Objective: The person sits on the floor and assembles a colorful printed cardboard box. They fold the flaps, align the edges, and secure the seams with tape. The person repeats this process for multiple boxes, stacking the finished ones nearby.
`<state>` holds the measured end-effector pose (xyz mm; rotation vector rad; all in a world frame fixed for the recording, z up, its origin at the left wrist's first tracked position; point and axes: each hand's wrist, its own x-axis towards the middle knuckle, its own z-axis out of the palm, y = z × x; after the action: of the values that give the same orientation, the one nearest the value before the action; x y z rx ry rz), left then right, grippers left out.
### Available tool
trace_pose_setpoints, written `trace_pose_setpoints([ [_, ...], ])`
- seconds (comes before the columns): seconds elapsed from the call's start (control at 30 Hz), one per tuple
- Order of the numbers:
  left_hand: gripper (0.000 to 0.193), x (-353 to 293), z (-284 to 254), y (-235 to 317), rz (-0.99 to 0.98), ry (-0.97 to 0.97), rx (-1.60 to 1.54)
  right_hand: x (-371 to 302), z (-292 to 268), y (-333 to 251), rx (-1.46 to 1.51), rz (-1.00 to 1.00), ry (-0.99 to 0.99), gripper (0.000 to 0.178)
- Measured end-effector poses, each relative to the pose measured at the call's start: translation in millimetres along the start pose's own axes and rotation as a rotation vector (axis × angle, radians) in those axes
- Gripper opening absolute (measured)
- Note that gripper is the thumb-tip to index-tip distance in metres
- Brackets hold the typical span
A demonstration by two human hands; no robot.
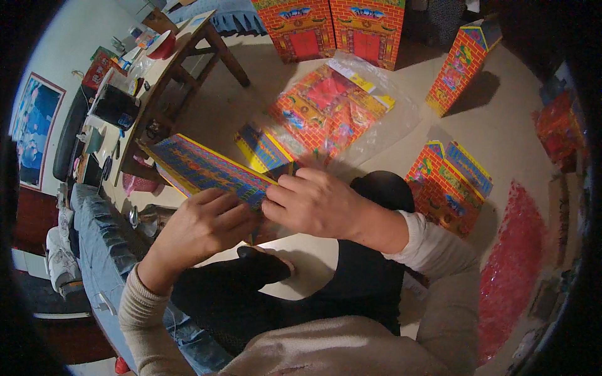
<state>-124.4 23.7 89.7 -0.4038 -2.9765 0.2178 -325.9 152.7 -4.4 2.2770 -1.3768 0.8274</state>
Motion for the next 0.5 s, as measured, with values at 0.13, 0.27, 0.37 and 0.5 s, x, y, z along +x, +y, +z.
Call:
trace_pose_setpoints([
  [0.13,0.009,-1.6,-0.9,0.6,-0.007,-0.008,0.001,-0.1,6.1,-3.2,-0.078,-0.01,0.013,0.01],
  [0.27,0.007,-2.8,-0.5,-0.3,0.014,0.015,-0.008,1.3,8.3,-5.7,-0.116,-0.021,0.034,0.011],
  [0.37,0.008,-3.2,0.3,-0.3,0.017,0.013,-0.015,2.2,9.4,-6.5,-0.132,-0.027,0.036,0.01],
  [0.5,0.015,-3.0,-2.0,-0.2,-0.003,-0.003,-0.032,6.3,7.6,-8.0,-0.155,-0.016,0.023,0.009],
])
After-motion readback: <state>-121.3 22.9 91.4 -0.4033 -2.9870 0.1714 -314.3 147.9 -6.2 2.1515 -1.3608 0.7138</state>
